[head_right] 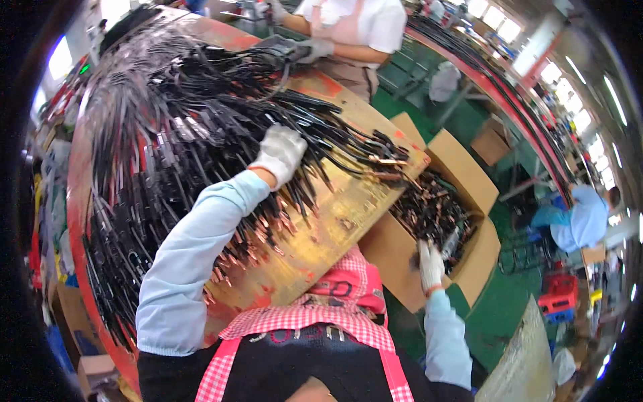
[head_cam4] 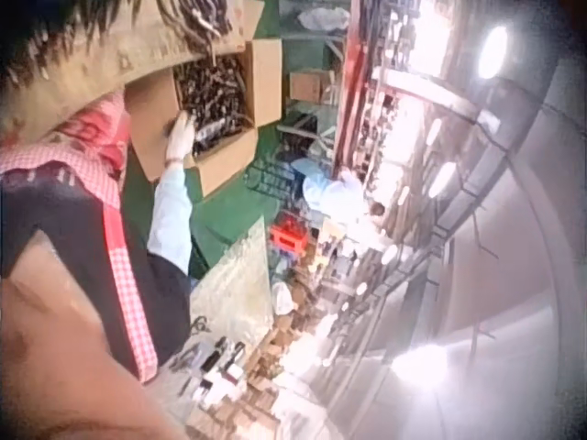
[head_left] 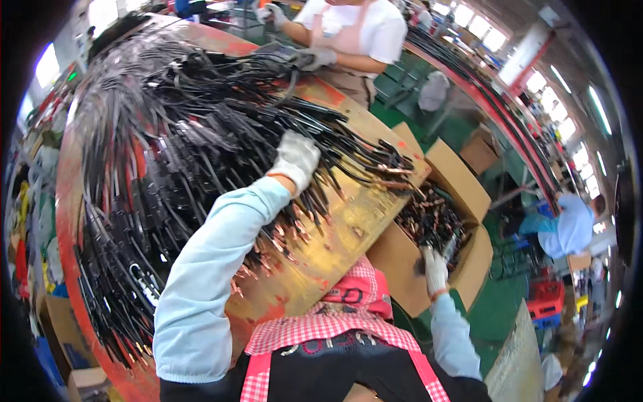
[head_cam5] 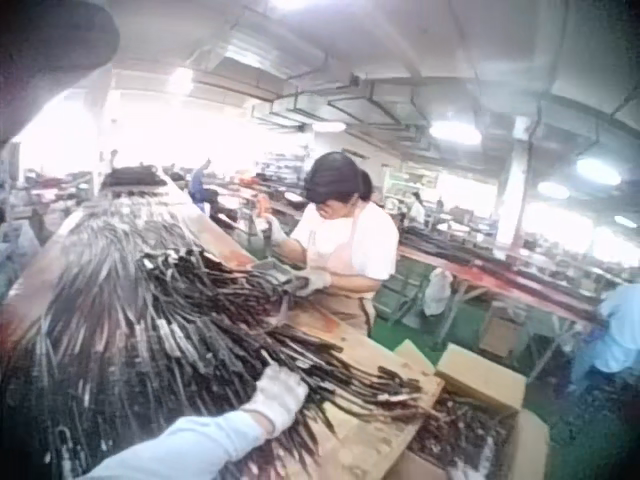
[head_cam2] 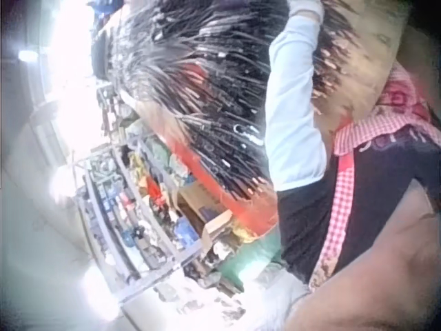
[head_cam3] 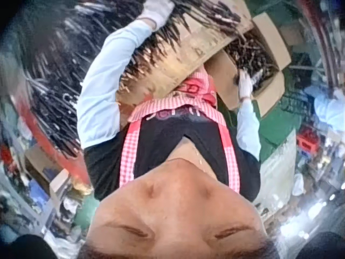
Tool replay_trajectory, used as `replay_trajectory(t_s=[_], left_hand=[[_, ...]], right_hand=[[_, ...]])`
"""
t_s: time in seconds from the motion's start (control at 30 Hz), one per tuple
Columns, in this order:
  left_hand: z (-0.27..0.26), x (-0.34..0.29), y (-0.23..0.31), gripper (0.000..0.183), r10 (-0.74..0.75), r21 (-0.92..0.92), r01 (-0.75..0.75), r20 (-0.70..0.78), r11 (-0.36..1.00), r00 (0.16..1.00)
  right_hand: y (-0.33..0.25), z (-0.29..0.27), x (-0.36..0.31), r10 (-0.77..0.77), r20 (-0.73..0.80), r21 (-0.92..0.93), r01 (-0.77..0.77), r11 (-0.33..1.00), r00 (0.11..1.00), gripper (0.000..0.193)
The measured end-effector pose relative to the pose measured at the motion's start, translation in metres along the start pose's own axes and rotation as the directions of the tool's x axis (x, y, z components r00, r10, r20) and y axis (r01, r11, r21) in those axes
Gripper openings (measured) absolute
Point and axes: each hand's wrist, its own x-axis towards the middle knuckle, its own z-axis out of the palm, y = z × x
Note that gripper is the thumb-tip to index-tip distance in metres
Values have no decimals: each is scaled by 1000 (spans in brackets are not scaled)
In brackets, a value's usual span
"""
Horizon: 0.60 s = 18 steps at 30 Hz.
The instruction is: The recorder is assembling heavy-duty power cables by attaching copper clamps to the ends of the wires using a pneumatic screwdriver.
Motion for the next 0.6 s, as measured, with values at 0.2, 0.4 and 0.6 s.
replay_trajectory(t_s=[0.2,0.4,0.6], left_hand=[[-24,-15,-14,14,42,-40,-46,-100,998,994],[-57,-35,-33,12,163,-107,-164,-16,981,987],[-75,-31,-43,16,332,-3,-340,224,940,916]], right_hand=[[-69,-19,40,46,10,355,-47,934,999,45],[-71,3,49,113,-25,-111,-115,987,993,52],[-45,40,77,252,51,-310,-225,924,966,57]])
